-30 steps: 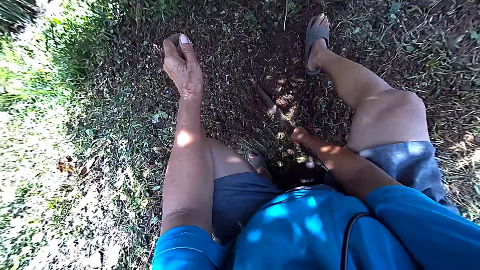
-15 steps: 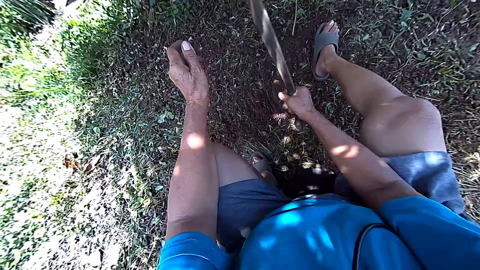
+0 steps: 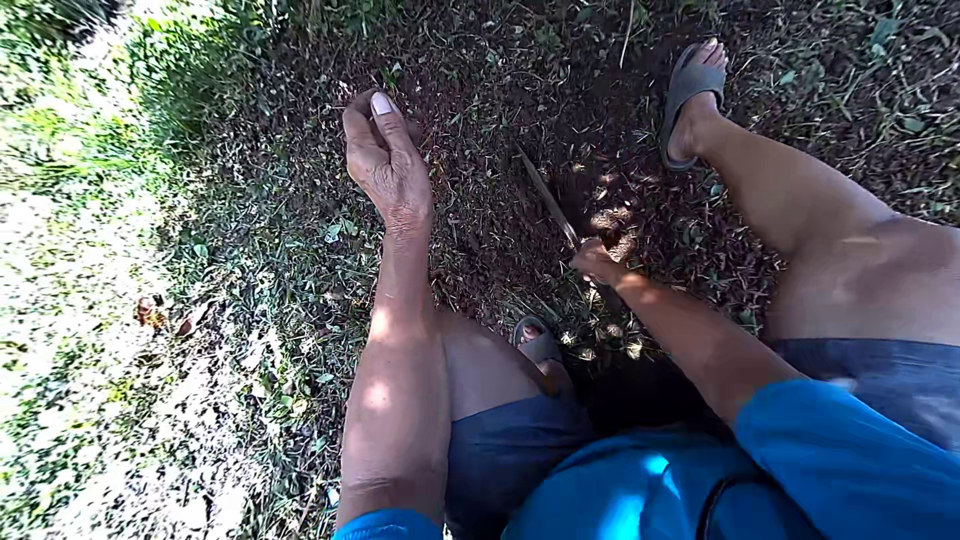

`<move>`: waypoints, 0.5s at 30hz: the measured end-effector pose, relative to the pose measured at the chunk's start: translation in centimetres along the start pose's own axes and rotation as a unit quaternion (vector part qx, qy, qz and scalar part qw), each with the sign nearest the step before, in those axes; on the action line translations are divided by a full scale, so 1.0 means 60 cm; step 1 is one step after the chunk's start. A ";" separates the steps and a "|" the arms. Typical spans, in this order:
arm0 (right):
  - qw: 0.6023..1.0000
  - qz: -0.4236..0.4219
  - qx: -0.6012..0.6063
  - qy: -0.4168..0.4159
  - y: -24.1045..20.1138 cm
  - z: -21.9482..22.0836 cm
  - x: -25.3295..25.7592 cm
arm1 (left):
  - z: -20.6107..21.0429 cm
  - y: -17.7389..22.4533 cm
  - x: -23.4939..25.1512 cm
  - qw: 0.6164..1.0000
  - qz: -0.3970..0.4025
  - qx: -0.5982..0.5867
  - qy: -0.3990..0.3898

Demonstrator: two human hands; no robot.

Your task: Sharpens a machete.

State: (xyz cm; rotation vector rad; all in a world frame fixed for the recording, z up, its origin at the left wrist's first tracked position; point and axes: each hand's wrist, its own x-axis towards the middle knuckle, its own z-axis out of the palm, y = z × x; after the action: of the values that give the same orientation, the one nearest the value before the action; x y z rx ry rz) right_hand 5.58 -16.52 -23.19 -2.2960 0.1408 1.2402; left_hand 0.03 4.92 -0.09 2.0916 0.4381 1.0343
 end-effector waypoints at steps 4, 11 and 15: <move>0.998 -0.060 0.025 0.024 0.053 -0.017 -0.022 | 0.011 0.000 -0.002 1.000 -0.003 0.003 -0.012; 0.904 -0.266 0.273 0.193 -0.036 -0.133 -0.074 | -0.002 -0.007 -0.006 1.000 0.002 -0.006 -0.001; 0.726 -0.418 0.490 0.240 -0.138 -0.213 -0.145 | -0.023 -0.024 -0.004 1.000 -0.010 -0.020 0.017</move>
State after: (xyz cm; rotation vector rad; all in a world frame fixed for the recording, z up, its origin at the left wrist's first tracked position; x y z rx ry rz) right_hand 12.87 -17.00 -7.28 -1.3359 -0.0646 -0.0119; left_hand -1.15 6.39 -0.75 2.0333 0.4516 1.0605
